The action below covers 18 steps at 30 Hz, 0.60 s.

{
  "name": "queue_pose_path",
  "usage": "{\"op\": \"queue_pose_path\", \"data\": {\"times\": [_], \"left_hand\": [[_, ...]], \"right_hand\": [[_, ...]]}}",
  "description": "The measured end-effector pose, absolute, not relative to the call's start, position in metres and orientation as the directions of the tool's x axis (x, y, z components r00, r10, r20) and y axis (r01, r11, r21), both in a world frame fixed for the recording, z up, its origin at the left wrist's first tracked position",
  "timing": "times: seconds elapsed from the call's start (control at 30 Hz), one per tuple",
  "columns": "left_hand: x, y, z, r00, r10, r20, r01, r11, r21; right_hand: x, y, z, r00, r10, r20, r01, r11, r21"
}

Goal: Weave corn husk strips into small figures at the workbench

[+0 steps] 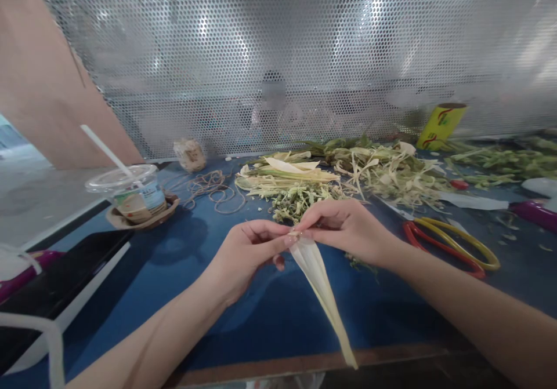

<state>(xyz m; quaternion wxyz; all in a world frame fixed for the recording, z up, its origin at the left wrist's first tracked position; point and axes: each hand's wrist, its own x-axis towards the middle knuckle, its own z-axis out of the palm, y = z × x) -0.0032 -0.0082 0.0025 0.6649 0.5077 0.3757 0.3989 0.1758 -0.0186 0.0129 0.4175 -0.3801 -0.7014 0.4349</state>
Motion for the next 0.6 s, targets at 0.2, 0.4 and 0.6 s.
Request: {"op": "queue_pose_path", "data": {"times": [0.2, 0.4, 0.6], "left_hand": [[-0.0035, -0.0090, -0.0028, 0.371, 0.928, -0.019, -0.089, 0.056, 0.994], [-0.0012, -0.0104, -0.0002, 0.380, 0.924, -0.037, -0.075, 0.071, 0.995], [-0.0011, -0.0111, 0.0020, 0.398, 0.910, -0.117, -0.109, 0.173, 0.979]], "right_hand": [[0.1712, -0.0194, 0.0100, -0.395, 0.899, 0.188, 0.169, 0.272, -0.947], [0.1716, -0.0201, 0.0105, -0.328, 0.924, 0.197, 0.210, 0.275, -0.938], [0.1729, -0.0193, 0.0084, -0.326, 0.910, 0.256, 0.183, 0.327, -0.927]]}}
